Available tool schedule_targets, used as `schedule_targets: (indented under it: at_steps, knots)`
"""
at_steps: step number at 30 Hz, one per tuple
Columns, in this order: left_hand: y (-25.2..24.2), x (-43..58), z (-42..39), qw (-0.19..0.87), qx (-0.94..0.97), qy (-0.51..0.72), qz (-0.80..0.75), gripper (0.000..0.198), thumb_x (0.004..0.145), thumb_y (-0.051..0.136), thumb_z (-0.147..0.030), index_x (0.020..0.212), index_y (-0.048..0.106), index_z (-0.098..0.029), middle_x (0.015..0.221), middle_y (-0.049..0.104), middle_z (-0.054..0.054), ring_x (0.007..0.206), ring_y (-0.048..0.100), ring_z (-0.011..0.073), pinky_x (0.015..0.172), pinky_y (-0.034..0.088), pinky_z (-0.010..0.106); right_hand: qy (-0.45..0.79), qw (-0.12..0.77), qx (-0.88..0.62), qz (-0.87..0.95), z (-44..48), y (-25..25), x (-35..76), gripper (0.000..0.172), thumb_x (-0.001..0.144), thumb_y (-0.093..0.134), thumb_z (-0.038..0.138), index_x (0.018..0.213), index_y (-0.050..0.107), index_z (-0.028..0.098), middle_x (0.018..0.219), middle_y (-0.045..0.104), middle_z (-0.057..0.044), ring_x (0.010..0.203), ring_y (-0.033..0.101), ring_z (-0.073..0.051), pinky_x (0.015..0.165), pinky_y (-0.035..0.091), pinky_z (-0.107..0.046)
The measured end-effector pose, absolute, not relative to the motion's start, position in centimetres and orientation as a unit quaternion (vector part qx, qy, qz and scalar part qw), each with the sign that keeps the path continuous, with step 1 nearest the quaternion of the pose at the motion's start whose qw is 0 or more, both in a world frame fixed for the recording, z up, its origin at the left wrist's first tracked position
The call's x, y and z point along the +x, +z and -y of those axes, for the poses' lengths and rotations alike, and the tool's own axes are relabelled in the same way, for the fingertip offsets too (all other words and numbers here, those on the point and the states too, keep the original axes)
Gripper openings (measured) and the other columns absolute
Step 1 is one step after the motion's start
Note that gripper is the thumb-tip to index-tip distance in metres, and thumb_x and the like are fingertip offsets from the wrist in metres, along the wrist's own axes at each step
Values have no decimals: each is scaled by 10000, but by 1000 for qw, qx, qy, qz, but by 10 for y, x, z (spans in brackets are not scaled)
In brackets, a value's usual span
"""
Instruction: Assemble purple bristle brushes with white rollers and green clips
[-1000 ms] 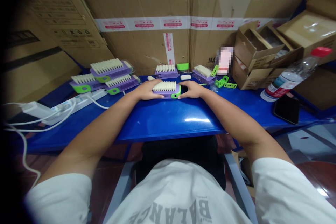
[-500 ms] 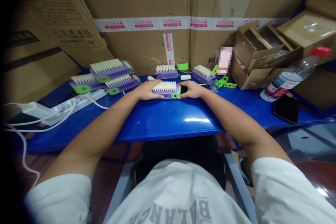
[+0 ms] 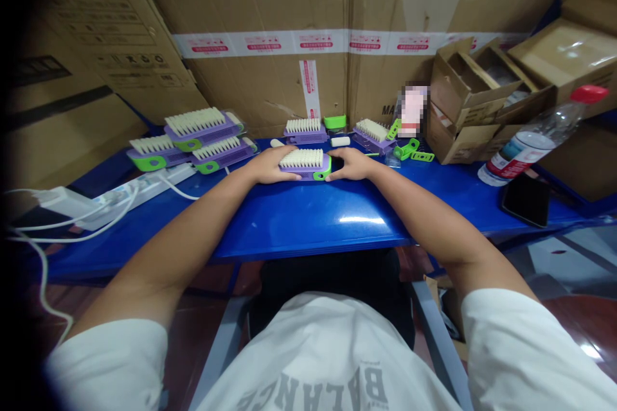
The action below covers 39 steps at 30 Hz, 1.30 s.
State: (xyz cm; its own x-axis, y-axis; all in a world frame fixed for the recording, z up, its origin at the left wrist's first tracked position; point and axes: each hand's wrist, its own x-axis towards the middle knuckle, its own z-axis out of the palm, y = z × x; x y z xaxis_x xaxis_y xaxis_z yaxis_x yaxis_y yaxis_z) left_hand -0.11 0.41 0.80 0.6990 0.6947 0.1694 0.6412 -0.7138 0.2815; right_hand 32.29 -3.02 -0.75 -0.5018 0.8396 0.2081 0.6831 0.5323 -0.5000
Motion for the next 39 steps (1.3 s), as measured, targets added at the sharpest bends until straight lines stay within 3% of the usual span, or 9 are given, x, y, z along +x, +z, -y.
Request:
schedule_targets:
  at_steps: [5, 16, 39]
  knots:
    - [9, -1, -3, 100, 915, 129, -368, 917, 847, 873, -643, 1590, 610, -175, 1603, 701, 190, 1445, 696, 422, 1222, 547, 501, 185, 211, -457, 844, 33, -5, 321, 836, 759, 1044, 419, 1499, 778, 134, 1535, 793, -179, 1436, 753, -432, 1264, 571, -562]
    - [9, 0, -4, 106, 918, 132, -360, 924, 838, 848, -646, 1575, 608, -143, 1571, 716, 208, 1414, 710, 421, 1212, 551, 513, 182, 220, -450, 846, 33, -6, 321, 781, 747, 1051, 398, 1459, 807, 193, 1493, 824, -133, 1392, 782, -405, 1229, 603, -537]
    - [7, -1, -5, 106, 917, 133, -361, 901, 841, 854, -655, 1567, 617, -176, 1570, 721, 186, 1407, 716, 410, 1199, 560, 498, 182, 221, -448, 847, 33, -6, 320, 771, 750, 1044, 401, 1452, 811, 183, 1476, 833, -130, 1376, 790, -401, 1215, 608, -526]
